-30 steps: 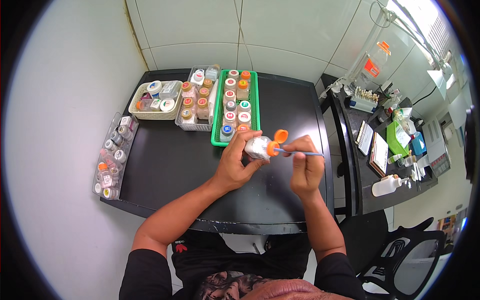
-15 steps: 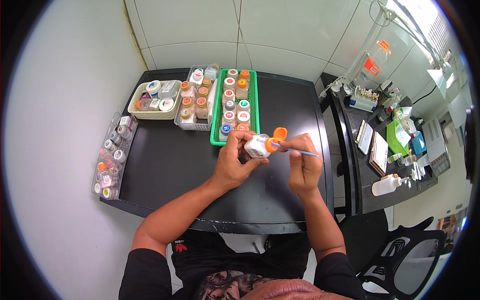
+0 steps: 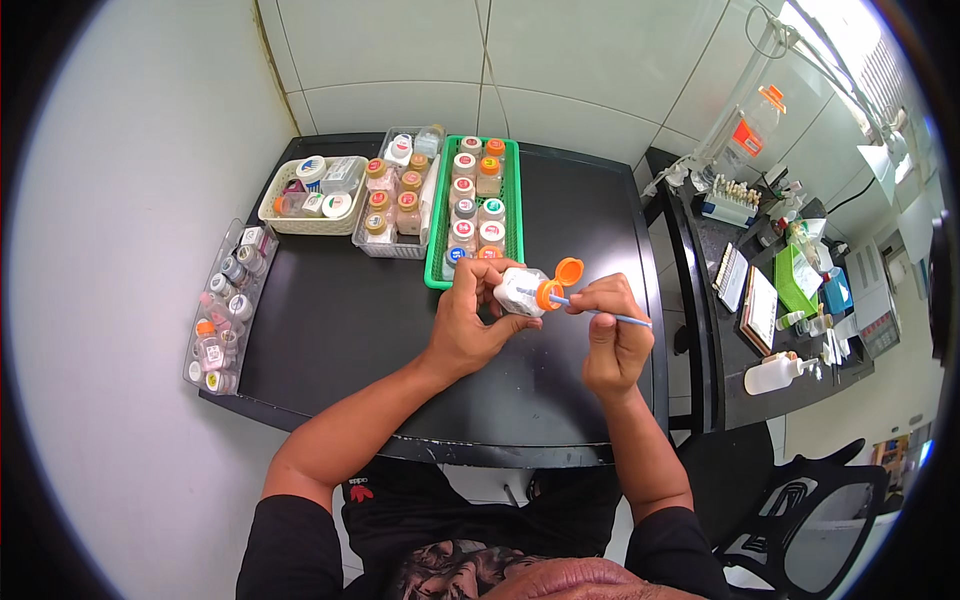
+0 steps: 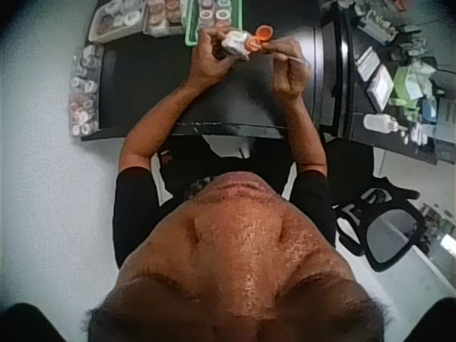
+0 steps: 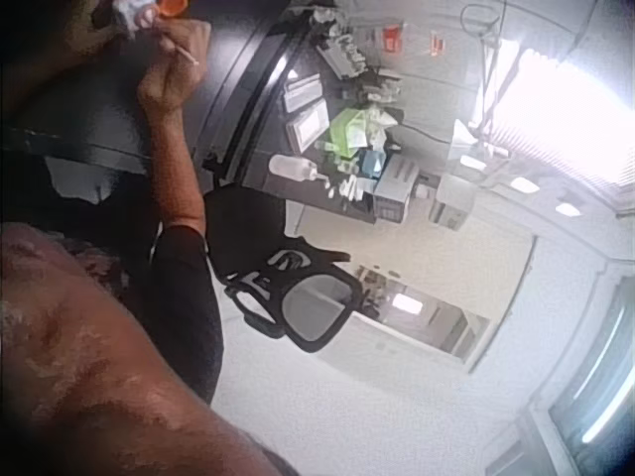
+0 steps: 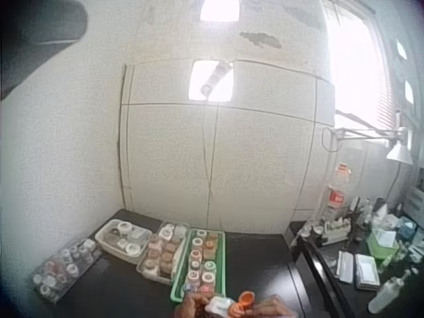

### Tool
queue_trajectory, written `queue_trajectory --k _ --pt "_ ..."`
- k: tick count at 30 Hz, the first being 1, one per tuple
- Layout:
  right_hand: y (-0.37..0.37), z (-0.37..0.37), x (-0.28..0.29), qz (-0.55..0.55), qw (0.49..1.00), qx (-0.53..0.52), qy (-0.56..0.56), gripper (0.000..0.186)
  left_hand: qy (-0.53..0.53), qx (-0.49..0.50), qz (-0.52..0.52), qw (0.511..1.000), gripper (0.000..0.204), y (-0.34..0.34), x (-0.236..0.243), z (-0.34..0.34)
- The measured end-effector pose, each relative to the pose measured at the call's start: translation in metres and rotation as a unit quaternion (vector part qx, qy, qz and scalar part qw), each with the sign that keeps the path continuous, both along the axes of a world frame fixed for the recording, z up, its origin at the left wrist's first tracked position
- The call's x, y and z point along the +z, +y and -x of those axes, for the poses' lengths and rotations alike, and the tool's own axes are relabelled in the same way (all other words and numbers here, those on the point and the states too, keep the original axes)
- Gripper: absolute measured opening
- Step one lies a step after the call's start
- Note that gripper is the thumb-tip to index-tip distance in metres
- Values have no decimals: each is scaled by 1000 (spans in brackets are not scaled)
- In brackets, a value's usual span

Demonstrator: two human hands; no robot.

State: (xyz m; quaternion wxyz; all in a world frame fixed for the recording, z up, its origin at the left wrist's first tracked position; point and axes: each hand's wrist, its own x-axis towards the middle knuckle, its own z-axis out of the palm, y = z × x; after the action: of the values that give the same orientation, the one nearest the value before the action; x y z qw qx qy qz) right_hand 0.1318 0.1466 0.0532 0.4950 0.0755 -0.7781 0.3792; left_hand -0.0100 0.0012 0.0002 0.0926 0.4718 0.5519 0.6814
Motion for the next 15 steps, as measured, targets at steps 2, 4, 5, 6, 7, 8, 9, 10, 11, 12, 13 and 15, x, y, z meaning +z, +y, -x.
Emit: queue_trajectory --k 2,4,5,6,7,8,9,10,11,12,13,15 --pt "2 -1 0 34 999 15 4 28 5 1 1 1000 67 0 0 0" --pt "2 -2 -1 56 998 13 9 30 25 7 -5 1000 67 1 0 0" --pt "2 -3 -1 78 997 11 14 31 25 7 -5 1000 67 1 -1 -1" --pt "2 -3 -1 77 997 11 14 31 28 8 -10 1000 67 1 -1 -1" --pt "1 -4 -1 56 998 -17 26 31 31 10 -15 999 67 1 -2 -1" --pt "1 -4 -1 34 998 -45 38 31 31 10 -15 999 67 1 -2 -1" --pt "0 -3 2 34 998 -45 39 31 28 19 -18 999 66 1 -2 0" --pt "-1 -1 7 -4 999 -29 13 29 26 28 -21 999 66 1 -3 1" --pt "-2 1 9 -42 999 -14 -13 28 25 28 -20 999 66 1 -3 2" --pt "-2 0 6 -42 999 -14 -14 28 30 32 -20 999 66 1 -4 3" --pt "-1 -2 3 -30 999 -11 4 27 34 36 -20 999 67 2 -4 4" --pt "0 -2 2 -18 1000 -9 21 26 30 37 -22 999 67 2 -5 3"
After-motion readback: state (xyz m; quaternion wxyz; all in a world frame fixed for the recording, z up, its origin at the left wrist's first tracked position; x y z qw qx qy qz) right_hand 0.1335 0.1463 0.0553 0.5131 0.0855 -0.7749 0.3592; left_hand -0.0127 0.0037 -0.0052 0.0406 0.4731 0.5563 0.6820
